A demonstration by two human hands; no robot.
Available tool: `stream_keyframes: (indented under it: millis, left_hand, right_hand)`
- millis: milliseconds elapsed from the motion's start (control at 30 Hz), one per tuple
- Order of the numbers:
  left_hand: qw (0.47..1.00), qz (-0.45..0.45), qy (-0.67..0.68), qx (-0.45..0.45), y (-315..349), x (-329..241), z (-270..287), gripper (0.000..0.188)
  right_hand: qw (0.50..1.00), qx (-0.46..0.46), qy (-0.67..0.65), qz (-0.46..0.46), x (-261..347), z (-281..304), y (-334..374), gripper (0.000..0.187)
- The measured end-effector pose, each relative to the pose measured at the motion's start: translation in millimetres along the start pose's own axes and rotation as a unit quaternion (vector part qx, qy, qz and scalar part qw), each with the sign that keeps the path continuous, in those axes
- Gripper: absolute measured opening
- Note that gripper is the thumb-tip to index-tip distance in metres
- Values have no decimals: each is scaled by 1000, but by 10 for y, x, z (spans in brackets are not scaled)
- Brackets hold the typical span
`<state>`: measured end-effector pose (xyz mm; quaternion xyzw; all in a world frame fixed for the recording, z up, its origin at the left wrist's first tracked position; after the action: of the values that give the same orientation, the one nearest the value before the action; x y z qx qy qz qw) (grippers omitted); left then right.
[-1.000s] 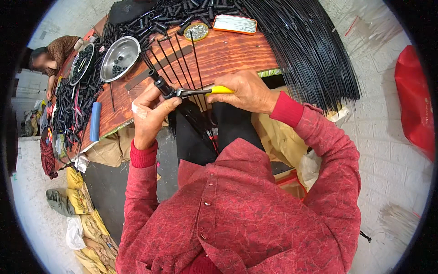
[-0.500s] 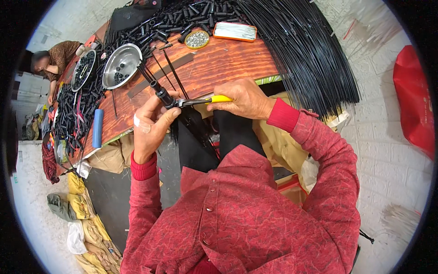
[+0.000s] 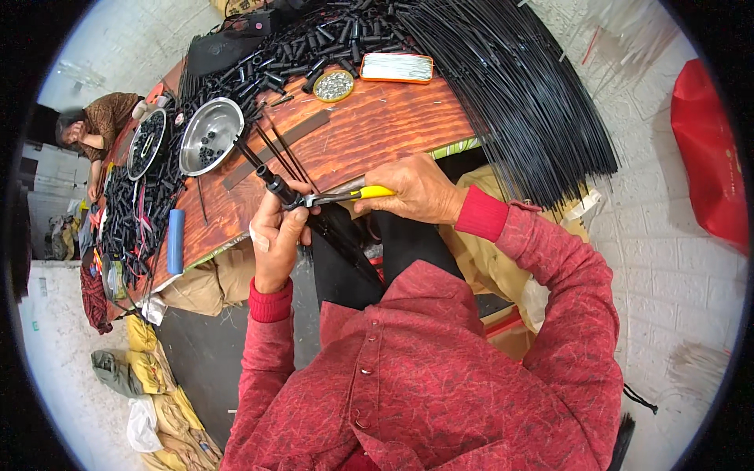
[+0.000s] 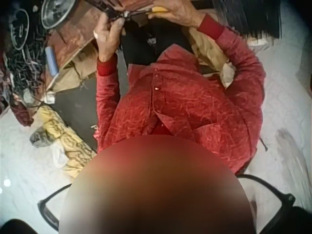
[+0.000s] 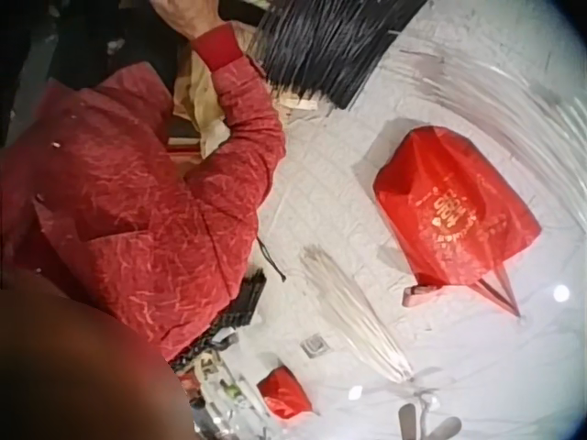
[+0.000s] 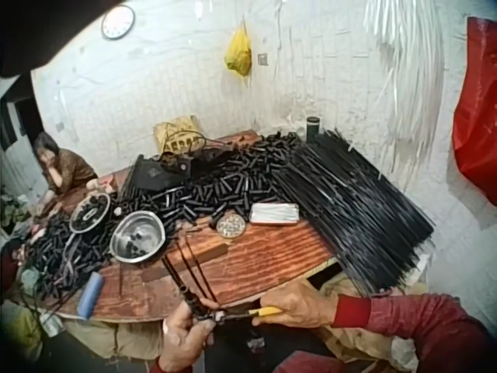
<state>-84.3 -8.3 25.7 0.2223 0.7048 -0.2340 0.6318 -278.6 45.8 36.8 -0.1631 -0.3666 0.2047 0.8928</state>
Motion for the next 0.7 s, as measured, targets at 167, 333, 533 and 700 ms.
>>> stream_keyframes:
  millis: [167,333,533,700]
  left_hand:
    - [1000,-2,16,15,6,16,-23,40]
    - [999,-24,34,18,12,-32,-97,47]
    - [998,-55,3,-24,78,-66,-117,40]
    - [998,-63,-2,-31,106,-20,-61,39]
  right_hand:
    - [1000,-3,-5,5,3,20,29,33]
    - [999,30,-6,22,51,119,33,35]
    - [996,93,3,-12,201,287,41,32]
    - [903,278,-207,-255,116,77,137,30]
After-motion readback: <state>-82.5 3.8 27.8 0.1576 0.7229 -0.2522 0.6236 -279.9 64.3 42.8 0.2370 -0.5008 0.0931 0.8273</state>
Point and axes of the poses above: each hand's wrist, its own y-axis away from the middle knuckle, its own z-axis out of the back of the hand, x = y × z, the point moved 7 cm from there along -y, towards the middle knuckle, and after that the axes turned 3 degrees about y, right-handed, at the moved point
